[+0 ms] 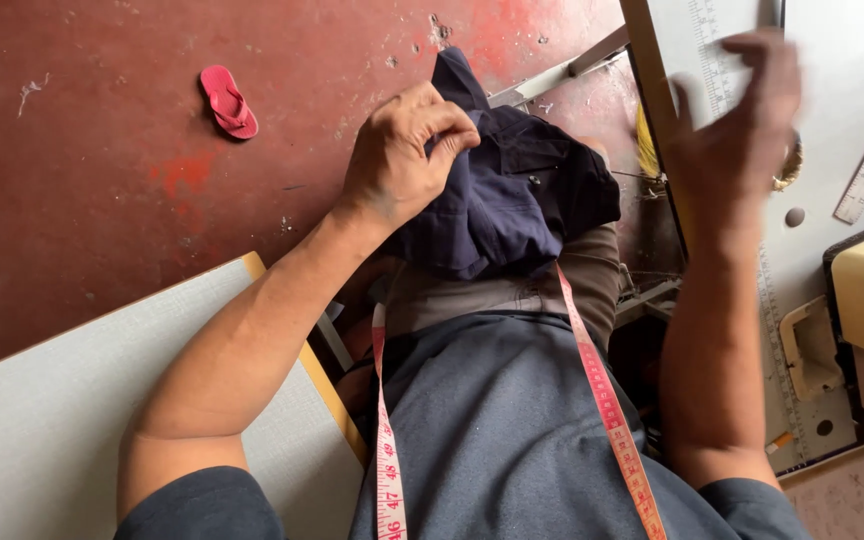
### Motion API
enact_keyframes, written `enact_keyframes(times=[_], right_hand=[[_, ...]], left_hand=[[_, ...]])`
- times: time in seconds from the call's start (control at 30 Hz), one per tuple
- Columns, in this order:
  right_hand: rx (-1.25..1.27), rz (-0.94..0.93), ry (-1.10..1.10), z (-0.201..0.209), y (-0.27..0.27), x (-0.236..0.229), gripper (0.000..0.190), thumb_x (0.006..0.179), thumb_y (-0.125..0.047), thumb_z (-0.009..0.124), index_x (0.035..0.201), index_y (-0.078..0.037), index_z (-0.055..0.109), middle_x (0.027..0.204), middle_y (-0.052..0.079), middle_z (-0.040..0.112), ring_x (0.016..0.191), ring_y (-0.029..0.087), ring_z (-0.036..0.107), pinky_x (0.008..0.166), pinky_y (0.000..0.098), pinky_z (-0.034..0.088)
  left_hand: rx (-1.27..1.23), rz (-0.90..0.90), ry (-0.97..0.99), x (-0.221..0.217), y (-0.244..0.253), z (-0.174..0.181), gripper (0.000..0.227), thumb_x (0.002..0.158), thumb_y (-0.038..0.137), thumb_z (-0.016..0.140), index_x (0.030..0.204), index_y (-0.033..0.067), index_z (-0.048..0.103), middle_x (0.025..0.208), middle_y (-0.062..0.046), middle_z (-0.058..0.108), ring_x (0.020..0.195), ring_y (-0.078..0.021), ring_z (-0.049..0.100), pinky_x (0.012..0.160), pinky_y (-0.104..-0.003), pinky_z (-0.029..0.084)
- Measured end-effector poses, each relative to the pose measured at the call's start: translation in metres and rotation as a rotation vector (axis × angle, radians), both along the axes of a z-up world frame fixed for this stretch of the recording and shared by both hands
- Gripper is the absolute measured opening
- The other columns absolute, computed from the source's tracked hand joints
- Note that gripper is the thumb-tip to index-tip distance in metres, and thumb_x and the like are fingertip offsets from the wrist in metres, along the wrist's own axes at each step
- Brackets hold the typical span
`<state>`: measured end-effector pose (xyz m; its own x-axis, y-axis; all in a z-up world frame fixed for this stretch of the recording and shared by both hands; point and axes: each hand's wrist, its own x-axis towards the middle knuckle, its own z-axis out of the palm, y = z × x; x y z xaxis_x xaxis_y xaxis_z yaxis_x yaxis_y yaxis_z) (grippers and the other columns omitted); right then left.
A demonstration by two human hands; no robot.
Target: Trimming loose threads and inspecting the waistband of a pair of pants while sitting on the floor.
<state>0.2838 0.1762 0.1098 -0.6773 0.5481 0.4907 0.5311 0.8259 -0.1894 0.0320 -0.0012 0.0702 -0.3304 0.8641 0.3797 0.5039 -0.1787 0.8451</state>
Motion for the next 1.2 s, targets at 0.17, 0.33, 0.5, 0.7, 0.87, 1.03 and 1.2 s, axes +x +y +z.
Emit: enact_keyframes(times=[0.17,0.33,0.5,0.7,0.87,1.03,1.2], right_hand=[[-0.041,-0.463,-0.096,-0.042,0.11,0.062,0.057,0.094,0.006,0.097,0.123,-0.004,0.049,0.117,0.02,0.058,0.112,0.042,0.061,0.09,0.066,0.05],[0.007,-0.393,-0.153,-0.083,0.134,0.085,0.03,0.112,-0.01,0.083,0.122,0.0,0.056,0.093,0.01,0.052,0.09,0.026,0.06,0.072,0.0393,0.06],[-0.043,-0.083,-0.211,-0.026,0.076,0.046,0.01,0.114,0.012,0.069,0.117,0.011,0.059,0.105,0.021,0.064,0.087,0.027,0.068,0.071,0.0373,0.06],[-0.776,0.142,-0.08,0.02,-0.029,-0.019,0.009,0.109,0.008,0.061,0.114,0.005,0.053,0.087,0.016,0.067,0.057,0.017,0.05,0.047,0.0284,0.033],[-0.787,0.147,-0.327,0.004,-0.063,-0.058,0.026,0.093,-0.023,0.076,0.1,0.0,0.069,0.065,0.011,0.065,0.045,0.021,0.05,0.042,0.0353,0.037],[-0.808,0.117,-0.359,-0.011,-0.072,-0.073,0.034,0.095,-0.035,0.073,0.092,-0.001,0.072,0.061,0.01,0.062,0.046,0.021,0.051,0.045,0.0361,0.039],[-0.683,0.125,-0.361,-0.007,-0.078,-0.08,0.032,0.098,-0.032,0.069,0.088,-0.001,0.068,0.061,0.012,0.063,0.05,0.03,0.056,0.051,0.0415,0.043]], left_hand=[[0.009,0.024,-0.122,0.0,0.0,-0.004,0.009,0.085,-0.003,0.075,0.08,0.0017,0.069,0.07,0.0,0.066,0.055,-0.0125,0.049,0.053,-0.028,0.043],[-0.011,0.059,-0.158,0.0,0.0,-0.007,0.011,0.085,-0.004,0.074,0.081,0.0033,0.067,0.07,0.0,0.068,0.052,-0.0111,0.05,0.053,-0.026,0.047],[-0.026,0.079,-0.186,-0.001,0.0,-0.009,0.011,0.088,0.0,0.072,0.081,0.0047,0.066,0.065,0.002,0.064,0.051,-0.0106,0.049,0.052,-0.026,0.045],[0.005,0.066,-0.196,-0.004,0.001,-0.007,0.012,0.089,-0.002,0.073,0.081,0.0027,0.066,0.068,0.0,0.065,0.053,-0.0106,0.048,0.054,-0.026,0.046],[0.014,0.065,-0.191,-0.003,0.001,-0.005,0.011,0.088,-0.003,0.073,0.081,0.0027,0.067,0.07,0.0,0.065,0.054,-0.0103,0.049,0.053,-0.025,0.046],[0.023,0.057,-0.168,-0.003,0.001,-0.007,0.012,0.088,-0.002,0.074,0.08,0.0028,0.067,0.071,0.0,0.064,0.054,-0.0101,0.047,0.051,-0.025,0.044],[0.002,0.066,-0.143,-0.003,0.002,-0.012,0.012,0.088,0.0,0.076,0.08,0.0058,0.069,0.071,0.001,0.056,0.056,-0.0105,0.043,0.05,-0.025,0.04]])
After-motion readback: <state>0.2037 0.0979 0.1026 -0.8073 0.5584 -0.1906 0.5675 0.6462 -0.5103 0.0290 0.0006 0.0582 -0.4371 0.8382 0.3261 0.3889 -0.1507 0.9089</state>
